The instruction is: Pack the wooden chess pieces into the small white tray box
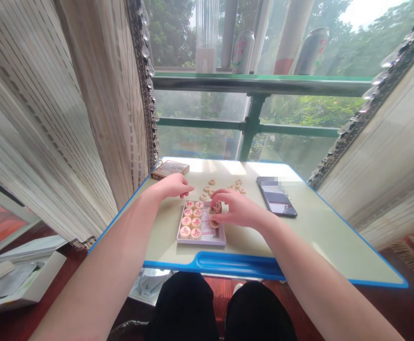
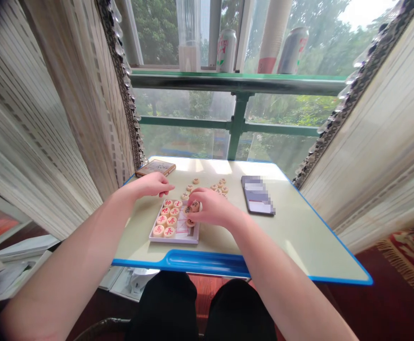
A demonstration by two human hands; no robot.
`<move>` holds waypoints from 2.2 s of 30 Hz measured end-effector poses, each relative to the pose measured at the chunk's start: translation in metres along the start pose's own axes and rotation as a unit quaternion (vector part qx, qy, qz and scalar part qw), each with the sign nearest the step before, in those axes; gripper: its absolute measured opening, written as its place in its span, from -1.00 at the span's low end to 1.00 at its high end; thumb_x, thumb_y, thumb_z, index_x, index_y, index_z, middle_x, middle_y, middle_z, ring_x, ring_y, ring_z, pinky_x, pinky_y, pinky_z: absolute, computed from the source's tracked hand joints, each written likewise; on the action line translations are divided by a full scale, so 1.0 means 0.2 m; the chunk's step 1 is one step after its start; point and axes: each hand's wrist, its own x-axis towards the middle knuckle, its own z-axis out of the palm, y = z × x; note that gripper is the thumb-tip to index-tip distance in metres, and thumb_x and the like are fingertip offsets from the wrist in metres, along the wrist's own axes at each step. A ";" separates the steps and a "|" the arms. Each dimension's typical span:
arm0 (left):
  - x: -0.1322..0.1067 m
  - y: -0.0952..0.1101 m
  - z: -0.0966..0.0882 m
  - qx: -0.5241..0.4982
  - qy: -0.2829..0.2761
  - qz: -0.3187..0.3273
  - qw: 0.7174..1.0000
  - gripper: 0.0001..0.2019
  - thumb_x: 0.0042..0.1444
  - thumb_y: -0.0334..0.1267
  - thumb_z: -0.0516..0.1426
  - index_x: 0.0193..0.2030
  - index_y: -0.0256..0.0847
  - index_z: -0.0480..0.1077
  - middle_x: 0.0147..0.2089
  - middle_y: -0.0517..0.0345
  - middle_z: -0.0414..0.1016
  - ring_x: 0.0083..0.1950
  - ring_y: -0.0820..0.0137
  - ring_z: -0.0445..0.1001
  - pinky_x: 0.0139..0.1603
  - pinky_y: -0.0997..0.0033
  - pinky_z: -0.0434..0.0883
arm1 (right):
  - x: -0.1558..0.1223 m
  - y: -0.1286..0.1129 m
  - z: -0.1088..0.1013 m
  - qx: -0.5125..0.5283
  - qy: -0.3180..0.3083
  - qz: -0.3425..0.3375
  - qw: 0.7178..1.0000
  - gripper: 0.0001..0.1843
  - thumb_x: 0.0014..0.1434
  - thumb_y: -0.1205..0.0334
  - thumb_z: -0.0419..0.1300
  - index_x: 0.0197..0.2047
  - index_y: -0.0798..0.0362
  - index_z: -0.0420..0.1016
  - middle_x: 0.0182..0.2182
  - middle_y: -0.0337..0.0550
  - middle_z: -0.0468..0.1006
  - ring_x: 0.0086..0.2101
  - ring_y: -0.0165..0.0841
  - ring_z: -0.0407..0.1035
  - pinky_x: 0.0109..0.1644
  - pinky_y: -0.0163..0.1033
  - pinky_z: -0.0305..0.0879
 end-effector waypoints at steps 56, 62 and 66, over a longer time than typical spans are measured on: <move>0.07 0.04 0.15 -0.086 0.141 0.087 0.982 -0.48 0.06 0.13 0.01 -0.71 -0.24 0.27 -0.75 0.27 0.12 -0.64 0.52 0.09 -0.51 0.42 0.07 | -0.02 -0.08 0.03 -0.125 0.004 -0.094 0.988 -0.79 0.13 0.23 0.15 -0.29 -0.05 0.64 -0.27 -0.08 0.49 -0.33 -0.30 0.16 -0.21 -0.17 0.20; 0.07 0.03 0.15 -0.083 0.144 0.106 0.980 -0.48 0.06 0.13 0.01 -0.70 -0.25 0.27 -0.75 0.27 0.13 -0.64 0.53 0.09 -0.53 0.41 0.03 | -0.01 -0.07 0.04 -0.107 -0.001 -0.094 0.990 -0.77 0.10 0.29 0.17 -0.20 -0.04 0.63 -0.25 -0.07 0.49 -0.31 -0.30 0.18 -0.22 -0.17 0.21; 0.07 0.05 0.15 -0.090 0.149 0.115 0.978 -0.49 0.06 0.11 0.01 -0.71 -0.25 0.28 -0.74 0.26 0.15 -0.63 0.52 0.10 -0.51 0.41 0.05 | 0.00 -0.06 0.06 -0.100 -0.006 -0.100 0.990 -0.72 0.09 0.28 0.19 -0.13 -0.06 0.60 -0.23 -0.07 0.49 -0.26 -0.27 0.20 -0.18 -0.15 0.23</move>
